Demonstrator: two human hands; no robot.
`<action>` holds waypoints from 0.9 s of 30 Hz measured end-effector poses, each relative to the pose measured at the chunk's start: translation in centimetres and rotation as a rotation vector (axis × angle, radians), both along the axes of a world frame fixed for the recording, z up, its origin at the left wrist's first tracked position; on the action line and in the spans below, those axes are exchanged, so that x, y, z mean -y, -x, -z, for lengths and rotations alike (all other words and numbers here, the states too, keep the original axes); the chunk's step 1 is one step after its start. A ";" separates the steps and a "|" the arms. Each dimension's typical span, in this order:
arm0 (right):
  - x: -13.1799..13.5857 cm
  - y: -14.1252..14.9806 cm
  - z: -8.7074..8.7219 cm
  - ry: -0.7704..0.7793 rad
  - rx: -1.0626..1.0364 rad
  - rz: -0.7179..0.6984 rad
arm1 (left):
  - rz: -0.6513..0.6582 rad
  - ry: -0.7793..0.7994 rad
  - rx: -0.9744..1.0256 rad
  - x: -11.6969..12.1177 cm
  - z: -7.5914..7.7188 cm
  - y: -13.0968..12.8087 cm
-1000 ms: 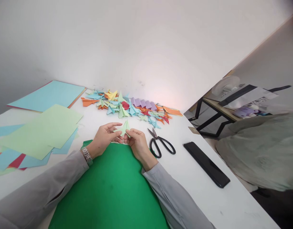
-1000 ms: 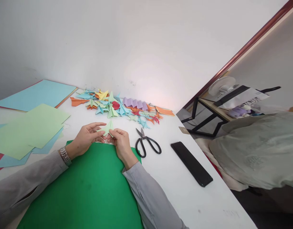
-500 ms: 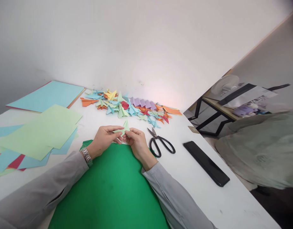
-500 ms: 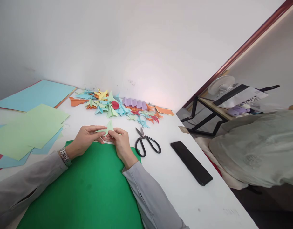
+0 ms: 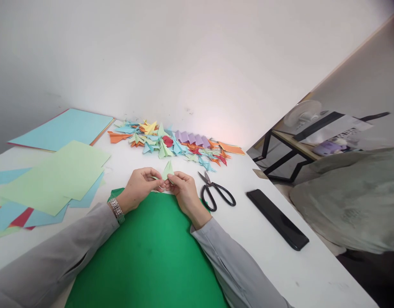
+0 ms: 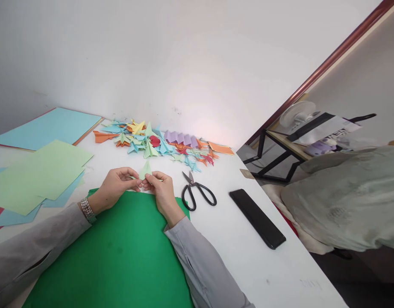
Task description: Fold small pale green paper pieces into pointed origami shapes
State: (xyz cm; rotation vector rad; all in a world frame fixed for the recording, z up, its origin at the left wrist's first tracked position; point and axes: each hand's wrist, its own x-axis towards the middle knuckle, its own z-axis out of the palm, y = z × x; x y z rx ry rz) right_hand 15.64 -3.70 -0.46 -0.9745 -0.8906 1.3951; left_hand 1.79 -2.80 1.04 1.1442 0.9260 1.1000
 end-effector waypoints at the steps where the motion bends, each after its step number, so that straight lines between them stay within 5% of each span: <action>1: 0.0 0.0 0.0 -0.003 0.017 0.005 | -0.007 0.002 0.011 -0.1 0.1 0.1; 14: 0.4 0.2 -0.1 -0.067 0.228 0.091 | -0.057 0.152 0.101 -0.2 0.1 0.1; 27: 0.0 -0.1 0.5 -0.018 0.171 0.125 | 0.002 0.145 0.139 -0.5 0.0 0.4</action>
